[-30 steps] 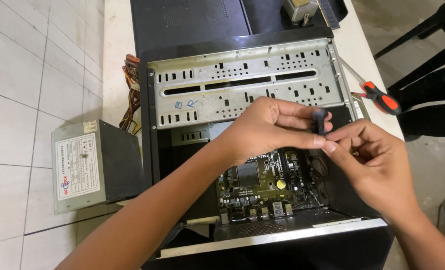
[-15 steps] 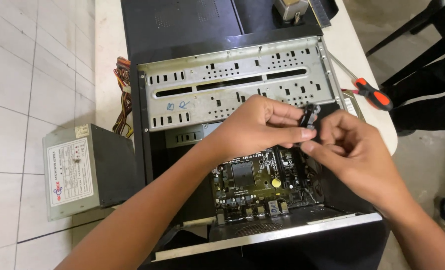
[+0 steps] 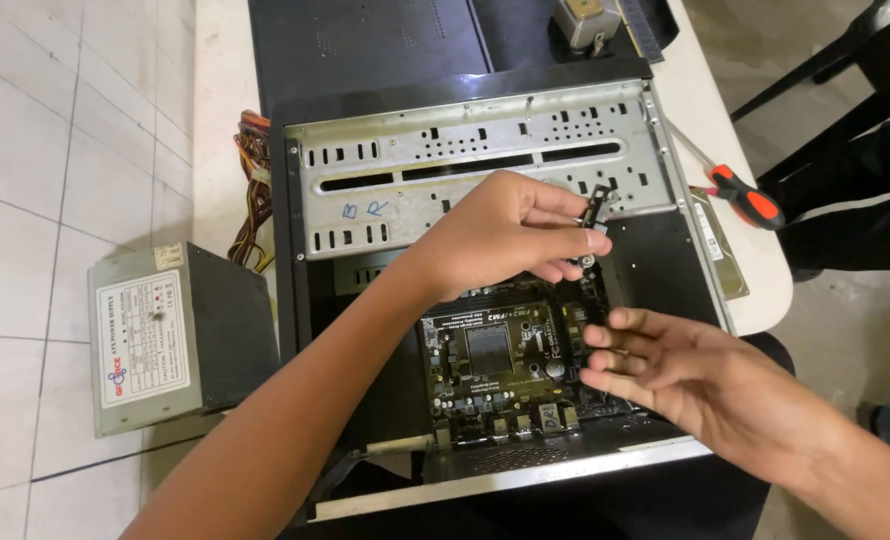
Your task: Disassembling a desktop computer by removing the power supply unit, CPU cooler, and disconnecting internal cables.
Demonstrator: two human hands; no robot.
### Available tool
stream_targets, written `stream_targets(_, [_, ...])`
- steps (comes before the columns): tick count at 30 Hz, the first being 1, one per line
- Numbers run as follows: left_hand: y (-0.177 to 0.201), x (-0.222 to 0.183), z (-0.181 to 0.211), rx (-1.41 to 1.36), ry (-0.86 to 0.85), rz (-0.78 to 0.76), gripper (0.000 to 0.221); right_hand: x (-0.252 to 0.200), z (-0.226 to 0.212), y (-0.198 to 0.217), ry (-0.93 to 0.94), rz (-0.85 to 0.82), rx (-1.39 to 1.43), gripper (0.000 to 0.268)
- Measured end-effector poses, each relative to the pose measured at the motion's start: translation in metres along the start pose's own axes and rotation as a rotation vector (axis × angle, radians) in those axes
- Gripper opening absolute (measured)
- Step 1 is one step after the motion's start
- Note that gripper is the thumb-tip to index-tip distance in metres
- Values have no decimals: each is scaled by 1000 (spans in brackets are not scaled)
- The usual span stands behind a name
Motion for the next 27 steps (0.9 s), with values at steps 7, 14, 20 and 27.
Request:
stream_targets(7, [0,-2,5,67,2,-13,79,31,-4,14,132,-55,-142,19])
stream_targets(14, [-1,-2,4,93,-7,-24,75,69,9,31,648,-387,-448,37])
stream_targets(20, [-2,-1,2,145,-16,-38,73,80,-14,28,901,-361,-363,27])
stream_targets(27, [-12,-10,9,272,61,-100,48,49,-20,32,1194,-351,-108,25])
Point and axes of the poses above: each hand's wrist, its own x-axis towards the middle knuckle, its own y-axis out of the back of the hand, z = x × y, the point moved 5 cm from there along x, towards the middle knuckle, and after that the axes turned 15 degrees about z, right-handed, at the moved point
